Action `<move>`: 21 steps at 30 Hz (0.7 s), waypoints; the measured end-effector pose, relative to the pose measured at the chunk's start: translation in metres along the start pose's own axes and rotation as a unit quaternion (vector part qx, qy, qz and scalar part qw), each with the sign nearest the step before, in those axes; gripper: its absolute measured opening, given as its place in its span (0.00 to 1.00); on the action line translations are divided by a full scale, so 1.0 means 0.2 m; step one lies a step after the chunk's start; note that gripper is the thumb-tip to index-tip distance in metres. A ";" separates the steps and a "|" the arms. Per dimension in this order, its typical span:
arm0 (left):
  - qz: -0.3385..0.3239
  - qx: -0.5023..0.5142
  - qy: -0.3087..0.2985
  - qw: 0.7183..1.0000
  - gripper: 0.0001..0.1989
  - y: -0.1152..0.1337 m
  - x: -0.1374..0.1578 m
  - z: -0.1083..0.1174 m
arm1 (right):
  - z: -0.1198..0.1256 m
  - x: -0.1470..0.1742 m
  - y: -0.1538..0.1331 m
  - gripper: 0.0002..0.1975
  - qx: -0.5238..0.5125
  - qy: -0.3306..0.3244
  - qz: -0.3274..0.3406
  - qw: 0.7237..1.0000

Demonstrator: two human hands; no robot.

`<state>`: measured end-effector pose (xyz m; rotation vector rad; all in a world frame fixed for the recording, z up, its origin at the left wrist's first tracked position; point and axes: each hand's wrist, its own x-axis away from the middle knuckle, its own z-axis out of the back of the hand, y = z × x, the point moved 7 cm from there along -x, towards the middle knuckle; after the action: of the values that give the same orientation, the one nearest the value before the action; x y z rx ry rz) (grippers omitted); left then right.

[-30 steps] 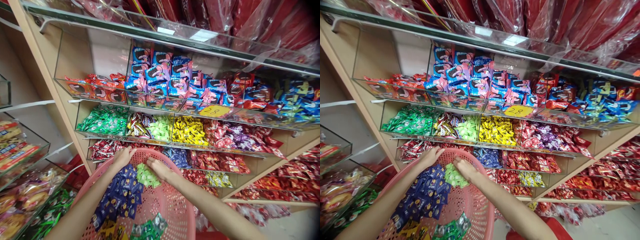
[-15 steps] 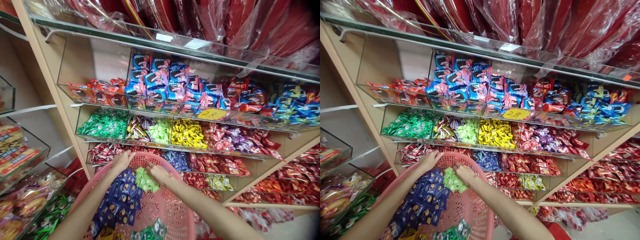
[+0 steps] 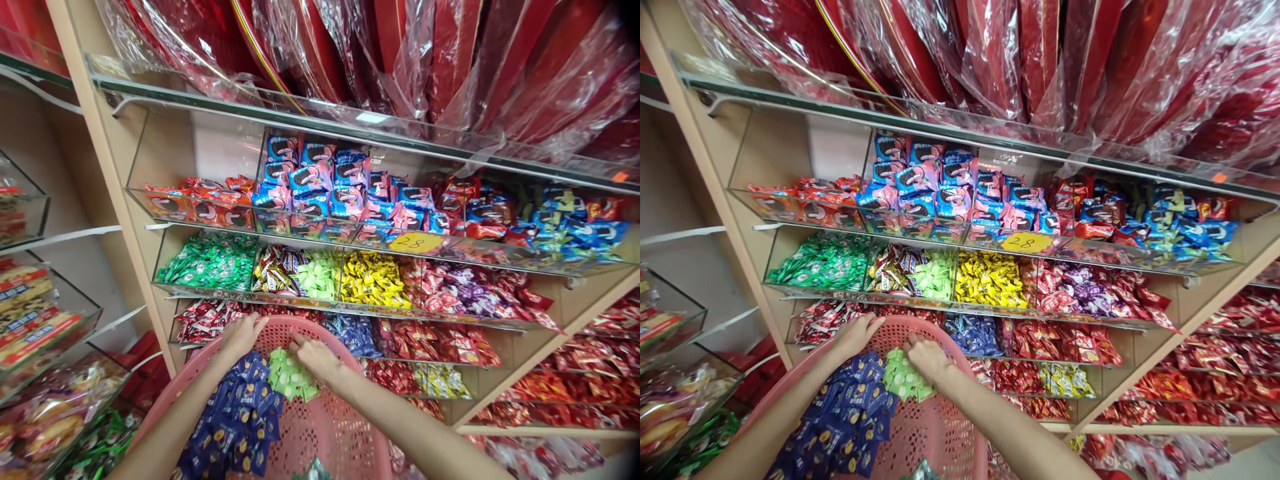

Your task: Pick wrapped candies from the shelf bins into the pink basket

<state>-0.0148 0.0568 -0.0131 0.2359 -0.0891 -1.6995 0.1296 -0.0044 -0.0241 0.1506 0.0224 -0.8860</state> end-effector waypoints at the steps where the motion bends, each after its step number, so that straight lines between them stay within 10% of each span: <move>1: -0.001 0.001 0.002 1.000 0.24 0.00 0.00 0.00 | 0.07 -0.01 0.00 0.12 0.021 0.017 0.005 1.000; 10: 0.013 0.013 0.015 1.000 0.25 -0.07 0.00 0.00 | 0.72 -0.15 0.31 0.09 0.008 0.195 -0.072 0.978; 21: 0.025 0.019 0.011 0.999 0.25 -0.11 0.03 0.00 | 0.63 -0.28 0.49 0.09 0.113 0.117 -0.161 0.973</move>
<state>-0.0361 0.0542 -0.0171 0.2779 -0.1101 -1.6465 0.1646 0.0832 0.1171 0.4749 0.1704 -1.1904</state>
